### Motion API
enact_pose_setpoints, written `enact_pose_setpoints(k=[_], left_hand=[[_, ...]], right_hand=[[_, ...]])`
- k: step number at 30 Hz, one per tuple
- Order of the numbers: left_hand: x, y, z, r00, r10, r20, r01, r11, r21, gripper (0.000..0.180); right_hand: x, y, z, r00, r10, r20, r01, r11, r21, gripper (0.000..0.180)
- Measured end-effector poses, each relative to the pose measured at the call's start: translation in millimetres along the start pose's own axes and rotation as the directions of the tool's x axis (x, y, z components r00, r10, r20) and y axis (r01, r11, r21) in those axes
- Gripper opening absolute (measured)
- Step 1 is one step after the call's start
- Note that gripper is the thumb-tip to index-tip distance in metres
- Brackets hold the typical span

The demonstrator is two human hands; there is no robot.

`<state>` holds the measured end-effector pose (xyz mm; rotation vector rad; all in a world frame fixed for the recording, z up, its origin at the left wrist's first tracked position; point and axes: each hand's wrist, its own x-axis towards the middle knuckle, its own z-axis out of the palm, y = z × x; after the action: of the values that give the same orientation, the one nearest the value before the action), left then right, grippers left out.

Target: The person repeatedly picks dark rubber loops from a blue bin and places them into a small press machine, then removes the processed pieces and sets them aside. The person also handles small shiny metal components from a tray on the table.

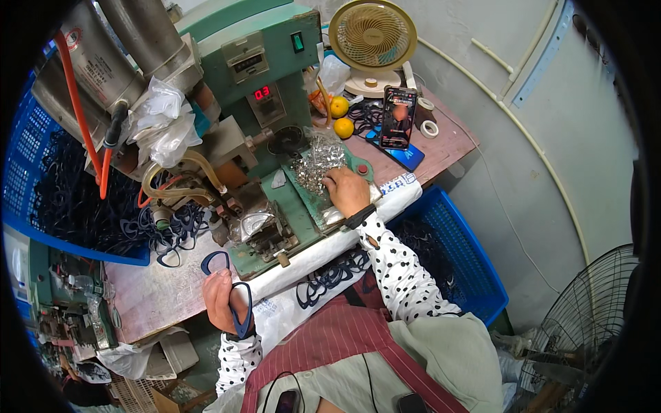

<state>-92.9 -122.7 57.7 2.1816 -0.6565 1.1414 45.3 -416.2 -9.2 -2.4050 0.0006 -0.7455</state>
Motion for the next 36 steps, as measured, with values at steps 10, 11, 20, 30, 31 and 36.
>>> enact_pose_setpoints(k=[10,11,20,30,31,36], left_hand=[[-1.9,-0.5,2.4,1.000,-0.004,-0.028,0.005,1.000,0.013,0.022],[-1.4,-0.7,3.0,1.000,0.002,-0.031,-0.002,1.000,0.017,0.022],[13.2,4.1,4.1,0.991,0.135,0.005,-0.135,0.989,-0.055,0.025],[50.8,6.2,43.2,0.905,0.374,0.203,-0.295,0.895,-0.336,0.034],[50.3,6.2,47.1,0.912,0.366,0.187,-0.289,0.895,-0.341,0.035],[53.9,12.9,44.8,0.934,0.310,0.176,-0.237,0.909,-0.343,0.035]], right_hand=[[-2.2,1.7,1.1,0.998,-0.001,-0.066,0.004,0.999,0.045,0.007],[-2.1,2.2,0.5,0.997,-0.004,-0.075,0.007,0.999,0.047,0.007],[-3.9,9.3,4.8,0.993,0.059,-0.100,-0.048,0.992,0.116,0.011],[-1.2,2.7,0.4,0.994,0.065,-0.092,-0.054,0.992,0.111,0.009],[-0.4,2.2,-1.0,0.994,0.009,-0.112,0.000,0.997,0.079,0.009],[-0.9,-3.8,-8.1,0.976,-0.149,-0.160,0.141,0.988,-0.064,0.009]])
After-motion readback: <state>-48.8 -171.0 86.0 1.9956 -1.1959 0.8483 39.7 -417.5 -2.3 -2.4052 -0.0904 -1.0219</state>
